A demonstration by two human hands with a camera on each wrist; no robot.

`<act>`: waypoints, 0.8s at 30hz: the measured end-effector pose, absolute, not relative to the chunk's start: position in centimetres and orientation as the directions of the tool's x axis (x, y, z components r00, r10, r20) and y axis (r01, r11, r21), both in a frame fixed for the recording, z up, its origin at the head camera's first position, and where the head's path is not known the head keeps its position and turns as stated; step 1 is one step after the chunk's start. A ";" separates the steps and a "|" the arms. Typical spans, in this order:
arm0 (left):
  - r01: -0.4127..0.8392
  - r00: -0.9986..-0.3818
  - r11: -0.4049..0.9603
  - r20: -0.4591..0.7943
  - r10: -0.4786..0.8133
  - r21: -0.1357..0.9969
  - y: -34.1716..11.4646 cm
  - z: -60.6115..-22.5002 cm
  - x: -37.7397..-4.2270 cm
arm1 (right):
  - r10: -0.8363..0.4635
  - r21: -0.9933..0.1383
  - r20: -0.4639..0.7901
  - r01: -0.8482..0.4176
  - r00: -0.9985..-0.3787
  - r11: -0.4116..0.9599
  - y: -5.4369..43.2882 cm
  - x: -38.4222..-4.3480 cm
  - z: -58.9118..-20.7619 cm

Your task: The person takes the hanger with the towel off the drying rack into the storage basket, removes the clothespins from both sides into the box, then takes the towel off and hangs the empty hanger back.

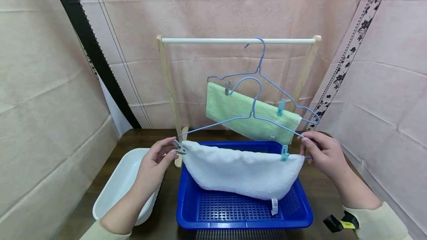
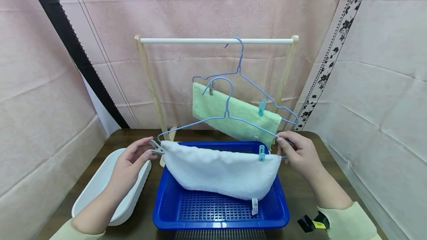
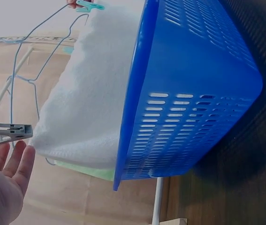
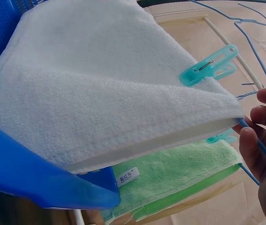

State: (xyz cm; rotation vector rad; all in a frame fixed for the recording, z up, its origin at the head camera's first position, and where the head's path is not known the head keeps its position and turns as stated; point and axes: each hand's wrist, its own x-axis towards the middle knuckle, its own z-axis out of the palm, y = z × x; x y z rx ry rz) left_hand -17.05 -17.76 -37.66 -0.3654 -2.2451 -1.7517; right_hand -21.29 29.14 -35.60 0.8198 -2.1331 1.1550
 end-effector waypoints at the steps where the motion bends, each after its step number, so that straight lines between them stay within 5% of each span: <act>1: 0.361 -0.931 0.237 0.365 0.030 0.902 -17.8 -37.6 -17.0 | -0.242 -0.513 0.722 -0.736 -0.649 0.442 29.1 -21.3 -35.6; 16: 0.258 -0.960 0.313 0.280 -0.027 0.914 -19.3 -37.8 -16.7 | -0.202 -0.542 0.720 -0.720 -0.664 0.434 29.1 -21.0 -35.8; 24: 0.289 -0.939 0.367 0.337 -0.074 0.885 -20.4 -37.8 -16.8 | -0.203 -0.547 0.714 -0.715 -0.670 0.435 29.2 -21.0 -36.0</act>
